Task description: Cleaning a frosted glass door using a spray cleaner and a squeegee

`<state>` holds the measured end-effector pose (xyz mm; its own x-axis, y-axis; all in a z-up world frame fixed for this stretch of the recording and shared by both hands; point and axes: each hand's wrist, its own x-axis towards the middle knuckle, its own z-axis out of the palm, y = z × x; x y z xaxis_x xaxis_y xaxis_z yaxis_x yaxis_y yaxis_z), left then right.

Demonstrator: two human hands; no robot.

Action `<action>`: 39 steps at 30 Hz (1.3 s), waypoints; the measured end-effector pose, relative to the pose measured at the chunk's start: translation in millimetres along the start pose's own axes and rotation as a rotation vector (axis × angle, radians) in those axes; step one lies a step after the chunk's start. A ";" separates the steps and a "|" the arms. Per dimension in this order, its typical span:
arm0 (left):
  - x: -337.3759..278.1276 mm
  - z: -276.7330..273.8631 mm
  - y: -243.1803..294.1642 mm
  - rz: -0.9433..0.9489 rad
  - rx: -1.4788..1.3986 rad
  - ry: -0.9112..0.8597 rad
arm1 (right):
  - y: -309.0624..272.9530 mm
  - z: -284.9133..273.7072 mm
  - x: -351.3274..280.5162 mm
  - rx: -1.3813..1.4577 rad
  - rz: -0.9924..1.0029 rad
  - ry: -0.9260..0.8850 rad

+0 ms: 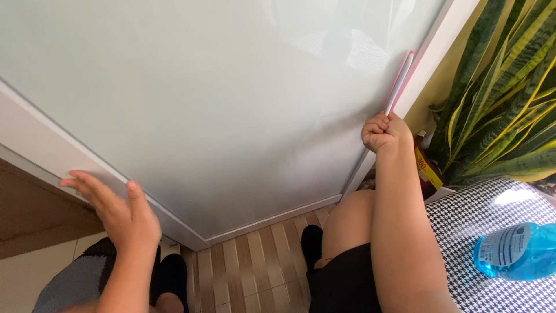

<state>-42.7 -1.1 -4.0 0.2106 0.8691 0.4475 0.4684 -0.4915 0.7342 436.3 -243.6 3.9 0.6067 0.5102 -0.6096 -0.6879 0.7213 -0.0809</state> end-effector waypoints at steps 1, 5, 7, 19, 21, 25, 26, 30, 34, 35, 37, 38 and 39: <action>-1.7 -2.3 5.0 -0.001 -0.002 0.003 | 9.4 1.4 -5.1 -0.002 0.000 -0.003; -2.0 -8.5 16.0 -0.030 -0.043 -0.050 | 55.1 -7.5 28.8 -0.112 -0.035 0.006; -2.3 -7.9 17.7 -0.015 -0.064 -0.056 | 98.5 -22.0 39.5 -0.186 0.035 -0.024; -1.5 -2.9 14.2 -0.032 -0.069 -0.016 | 69.4 -19.5 5.2 -0.155 0.342 -0.141; -1.3 -2.8 16.0 -0.064 -0.047 -0.009 | 35.9 -8.9 -16.7 -0.141 0.135 -0.131; 0.1 2.5 4.4 0.015 -0.065 0.034 | 12.0 -5.4 -2.7 -0.089 0.045 -0.046; -0.7 1.1 8.4 -0.009 -0.066 0.024 | 12.2 -5.6 1.0 -0.062 0.014 -0.036; -0.8 2.5 10.1 -0.017 -0.086 0.025 | 50.1 1.6 -22.8 -0.118 -0.102 0.028; -0.5 4.1 7.8 -0.043 -0.097 0.025 | 102.1 -44.0 67.6 -0.189 0.117 -0.159; 0.3 5.4 4.9 -0.033 -0.089 0.036 | 140.5 -47.0 47.7 -0.246 0.061 -0.126; -0.1 2.2 4.7 -0.022 -0.075 0.047 | 205.7 -55.0 7.6 -0.299 0.012 -0.093; -1.0 0.2 8.7 -0.034 -0.074 0.029 | 229.5 -58.6 -12.2 -0.416 0.020 -0.067; -1.9 -1.8 12.7 -0.047 -0.073 0.011 | 253.2 -62.1 -32.2 -0.533 0.028 -0.042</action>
<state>-38.7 -9.1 5.3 0.1802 0.8907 0.4173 0.4134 -0.4535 0.7895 217.9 -106.5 -45.9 0.5928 0.5520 -0.5865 -0.8046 0.3744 -0.4609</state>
